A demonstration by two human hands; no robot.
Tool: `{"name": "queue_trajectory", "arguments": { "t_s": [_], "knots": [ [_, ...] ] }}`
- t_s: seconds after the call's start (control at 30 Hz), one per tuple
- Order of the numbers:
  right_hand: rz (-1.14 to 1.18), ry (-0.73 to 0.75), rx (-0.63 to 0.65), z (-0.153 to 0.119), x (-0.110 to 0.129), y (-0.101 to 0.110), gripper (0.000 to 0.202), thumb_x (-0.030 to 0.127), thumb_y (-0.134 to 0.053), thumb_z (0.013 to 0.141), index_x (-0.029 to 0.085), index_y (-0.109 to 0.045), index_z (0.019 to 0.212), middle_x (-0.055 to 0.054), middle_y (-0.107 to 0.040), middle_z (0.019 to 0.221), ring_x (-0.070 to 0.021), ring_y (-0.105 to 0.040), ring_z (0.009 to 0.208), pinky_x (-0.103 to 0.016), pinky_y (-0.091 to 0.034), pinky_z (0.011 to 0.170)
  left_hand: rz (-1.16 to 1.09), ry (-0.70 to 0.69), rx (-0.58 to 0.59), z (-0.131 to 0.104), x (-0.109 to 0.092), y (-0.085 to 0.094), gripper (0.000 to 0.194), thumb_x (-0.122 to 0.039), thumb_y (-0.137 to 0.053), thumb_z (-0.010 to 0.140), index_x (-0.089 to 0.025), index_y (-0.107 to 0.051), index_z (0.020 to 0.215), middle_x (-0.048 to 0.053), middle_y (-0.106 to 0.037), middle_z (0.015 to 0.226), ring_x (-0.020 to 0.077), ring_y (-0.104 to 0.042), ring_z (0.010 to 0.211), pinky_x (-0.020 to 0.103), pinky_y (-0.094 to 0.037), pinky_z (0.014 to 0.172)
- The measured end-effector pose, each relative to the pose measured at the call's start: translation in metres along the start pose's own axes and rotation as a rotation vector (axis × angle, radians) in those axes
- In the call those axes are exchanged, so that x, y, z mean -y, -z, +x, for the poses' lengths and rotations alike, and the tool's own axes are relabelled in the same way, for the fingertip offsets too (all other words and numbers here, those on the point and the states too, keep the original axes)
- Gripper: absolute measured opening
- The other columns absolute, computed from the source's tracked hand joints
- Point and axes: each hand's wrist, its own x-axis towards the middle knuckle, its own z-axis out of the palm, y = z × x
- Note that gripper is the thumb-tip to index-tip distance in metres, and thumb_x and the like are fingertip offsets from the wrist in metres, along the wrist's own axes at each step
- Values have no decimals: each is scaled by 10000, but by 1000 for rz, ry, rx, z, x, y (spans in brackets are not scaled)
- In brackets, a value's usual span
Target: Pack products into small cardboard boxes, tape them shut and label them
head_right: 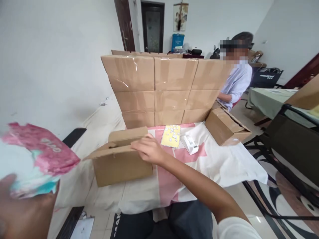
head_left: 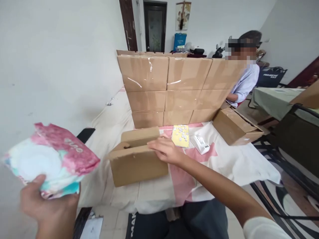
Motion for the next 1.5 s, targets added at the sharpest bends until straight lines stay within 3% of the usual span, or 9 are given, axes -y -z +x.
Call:
{"name": "queue_trajectory", "arguments": {
  "t_s": [0.17, 0.27, 0.4, 0.5, 0.63, 0.8, 1.1, 1.3, 1.5],
  "knots": [
    [-285, 169, -36, -75, 36, 55, 193, 107, -623, 944, 261, -702, 1029, -50, -783, 1168, -177, -655, 782, -390, -449, 758, -220, 224, -23, -55, 3, -17, 512, -425, -538, 769, -363, -668, 1261, -109, -742, 1223, 341, -555, 1361, 503, -474, 1167],
    [-359, 145, 81, -93, 47, 67, 215, 163, -615, 940, 236, -714, 1117, -75, -764, 1219, -197, -627, 812, -407, -430, 763, -164, 77, 93, -62, -9, -31, 687, -358, -682, 672, -288, -623, 1353, -48, -687, 1350, 365, -503, 1408, 475, -431, 1199],
    [-266, -3, 298, -86, 46, 85, 428, 307, -611, 929, 228, -669, 1346, -100, -709, 1321, -283, -582, 1063, -481, -418, 911, 21, -292, 398, -65, -33, -46, 943, -335, -832, 660, -321, -463, 1527, -1, -557, 1522, 368, -467, 1437, 463, -418, 1201],
    [-170, -107, 404, -67, 33, 105, 514, 373, -658, 895, 256, -657, 1396, -101, -677, 1317, -318, -504, 1146, -518, -412, 995, 2, -364, 579, -60, -46, -62, 921, -405, -849, 681, -288, -484, 1518, 51, -543, 1533, 399, -452, 1443, 517, -405, 1199],
    [-104, -121, 257, -64, 6, 121, 488, 351, -673, 858, 209, -701, 1324, -146, -625, 1251, -314, -491, 1127, -540, -447, 992, -5, -370, 721, -44, -58, -92, 927, -417, -872, 633, -268, -526, 1480, 81, -589, 1479, 393, -524, 1379, 505, -451, 1154],
    [-17, -138, -102, -89, -18, 107, 196, 272, -648, 858, 232, -759, 1014, -80, -681, 905, -254, -531, 885, -475, -483, 813, 158, -249, 1008, -11, -80, -141, 865, -409, -825, 616, -227, -589, 1427, 105, -648, 1393, 411, -608, 1236, 475, -554, 986],
    [83, -97, -232, -87, -20, 87, 45, 204, -587, 781, 235, -619, 773, -21, -567, 657, -219, -462, 733, -400, -401, 685, 427, -79, 1676, 34, -84, -214, 758, -311, -793, 638, -295, -658, 1384, 80, -697, 1294, 314, -677, 998, 297, -535, 690],
    [214, -242, -298, -83, -32, 75, 363, 420, -433, 958, 238, -403, 645, -17, -461, 589, -206, -380, 665, -413, -338, 707, 525, -4, 1737, 29, -66, -229, 774, -303, -771, 652, -285, -631, 1412, 72, -681, 1347, 328, -665, 1109, 307, -554, 760],
    [179, -317, -508, -75, -34, 51, 437, 500, -423, 982, 244, -342, 636, -15, -394, 575, -221, -390, 676, -407, -317, 693, 844, -271, 1654, -7, -69, -213, 833, -382, -771, 739, -317, -495, 1523, 41, -517, 1565, 349, -560, 1336, 407, -517, 1029]
  ]
}}
